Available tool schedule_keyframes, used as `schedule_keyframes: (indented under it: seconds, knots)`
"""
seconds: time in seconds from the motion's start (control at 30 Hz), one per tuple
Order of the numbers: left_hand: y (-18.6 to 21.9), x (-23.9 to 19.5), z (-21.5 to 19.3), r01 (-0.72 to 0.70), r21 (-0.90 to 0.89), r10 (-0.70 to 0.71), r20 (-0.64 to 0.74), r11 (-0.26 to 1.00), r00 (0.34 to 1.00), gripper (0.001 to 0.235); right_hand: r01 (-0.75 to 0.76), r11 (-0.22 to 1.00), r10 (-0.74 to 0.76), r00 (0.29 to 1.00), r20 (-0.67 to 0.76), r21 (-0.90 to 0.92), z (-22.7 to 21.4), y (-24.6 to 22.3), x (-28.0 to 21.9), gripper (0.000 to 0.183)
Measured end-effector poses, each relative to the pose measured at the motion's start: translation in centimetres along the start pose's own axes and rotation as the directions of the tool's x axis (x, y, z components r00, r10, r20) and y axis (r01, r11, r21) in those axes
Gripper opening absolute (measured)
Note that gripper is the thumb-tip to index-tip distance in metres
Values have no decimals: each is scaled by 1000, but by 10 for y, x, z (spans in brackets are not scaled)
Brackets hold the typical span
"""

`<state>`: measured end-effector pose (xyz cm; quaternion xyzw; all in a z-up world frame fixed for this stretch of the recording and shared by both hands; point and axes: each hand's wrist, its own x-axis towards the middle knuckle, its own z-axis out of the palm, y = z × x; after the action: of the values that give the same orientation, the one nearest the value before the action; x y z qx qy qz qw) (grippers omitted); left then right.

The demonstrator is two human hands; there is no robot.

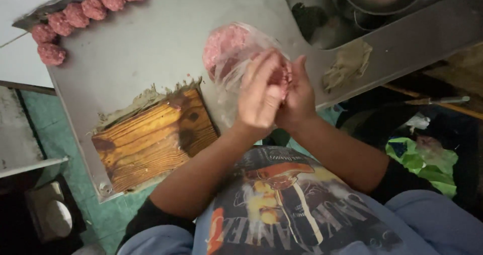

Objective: The person is taking ground meat from a plastic bag, shaping it into patties by hand, and placing them on a metal tray.

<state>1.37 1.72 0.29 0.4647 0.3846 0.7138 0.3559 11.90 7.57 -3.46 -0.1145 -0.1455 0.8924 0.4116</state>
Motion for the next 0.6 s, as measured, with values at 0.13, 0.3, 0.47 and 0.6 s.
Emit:
schedule_keyframes:
  seconds: [0.13, 0.3, 0.47, 0.6]
  knots:
    - [1, 1, 1, -478, 661, 353, 325, 578, 877, 37, -26, 999, 29, 990, 141, -28, -4, -7, -6, 63]
    - [7, 14, -10, -525, 586, 332, 412, 617, 849, 31, -11, 998, 19, 992, 121, -62, 11, -15, 1, 65]
    - [27, 16, -37, 273, -372, -228, 161, 887, 960, 46, -89, 996, 84, 986, 143, 27, -24, -54, 5, 54]
    - [-59, -19, -79, -27, 557, -120, 226, 830, 967, 11, 85, 969, -86, 996, 9, -230, -48, -67, -6, 48]
